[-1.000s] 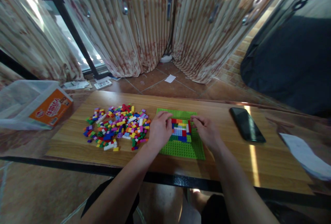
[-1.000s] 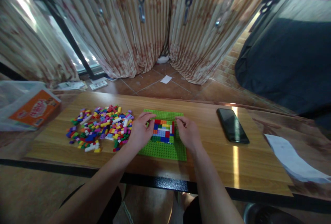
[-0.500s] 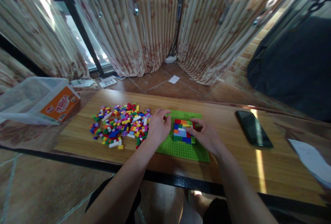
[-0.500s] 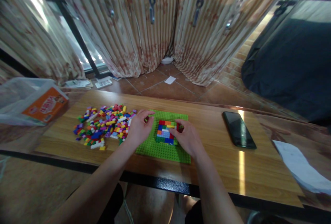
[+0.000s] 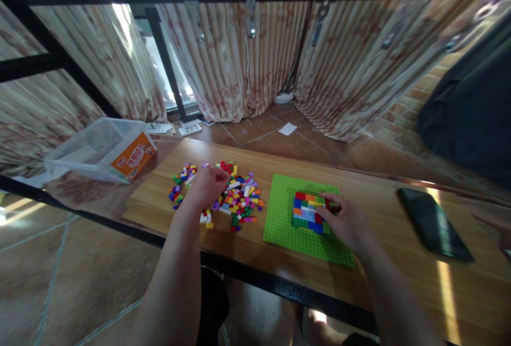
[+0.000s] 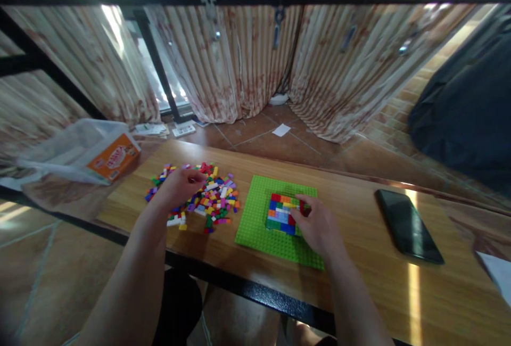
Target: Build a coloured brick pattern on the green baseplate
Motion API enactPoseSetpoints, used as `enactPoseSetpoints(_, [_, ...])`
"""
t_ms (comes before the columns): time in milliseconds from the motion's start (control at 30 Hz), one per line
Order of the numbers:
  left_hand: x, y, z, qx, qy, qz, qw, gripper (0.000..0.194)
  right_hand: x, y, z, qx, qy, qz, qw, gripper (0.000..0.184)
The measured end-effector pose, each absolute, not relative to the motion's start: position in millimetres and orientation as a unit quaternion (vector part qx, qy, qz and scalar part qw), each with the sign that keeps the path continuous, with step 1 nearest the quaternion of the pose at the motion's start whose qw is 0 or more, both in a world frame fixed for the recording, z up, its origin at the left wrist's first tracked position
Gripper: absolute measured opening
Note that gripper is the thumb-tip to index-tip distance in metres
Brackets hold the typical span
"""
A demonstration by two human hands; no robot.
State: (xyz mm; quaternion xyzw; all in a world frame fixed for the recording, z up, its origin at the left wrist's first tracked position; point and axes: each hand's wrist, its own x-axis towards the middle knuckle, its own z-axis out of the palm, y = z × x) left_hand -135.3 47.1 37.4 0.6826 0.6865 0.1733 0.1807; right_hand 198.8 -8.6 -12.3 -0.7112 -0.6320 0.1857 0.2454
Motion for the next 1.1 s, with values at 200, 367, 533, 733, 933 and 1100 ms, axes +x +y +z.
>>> enactPoseSetpoints(200, [-123, 47, 31, 0.695, 0.694, 0.12, 0.143, 0.025, 199, -9, -10, -0.715, -0.638, 0.164, 0.234, 0.047])
enactPoseSetpoints(367, [-113, 46, 29, 0.696, 0.704, 0.097, 0.106, 0.023, 199, -10, -11, -0.716, -0.639, 0.165, 0.23, 0.048])
enactPoseSetpoints(533, [-109, 45, 28, 0.687, 0.715, 0.091, 0.088, 0.022, 198, -9, -9, -0.719, -0.637, 0.165, 0.226, 0.048])
enactPoseSetpoints(733, [-106, 47, 26, 0.683, 0.721, 0.086, 0.079, 0.021, 197, -8, -8, -0.711, -0.643, 0.169, 0.23, 0.048])
enactPoseSetpoints(933, [-108, 49, 23, 0.687, 0.716, 0.098, 0.077, 0.017, 197, -10, -8, -0.717, -0.638, 0.175, 0.221, 0.048])
enactPoseSetpoints(1100, [-108, 49, 23, 0.679, 0.722, 0.099, 0.085, 0.022, 196, -11, -6, -0.715, -0.642, 0.174, 0.216, 0.048])
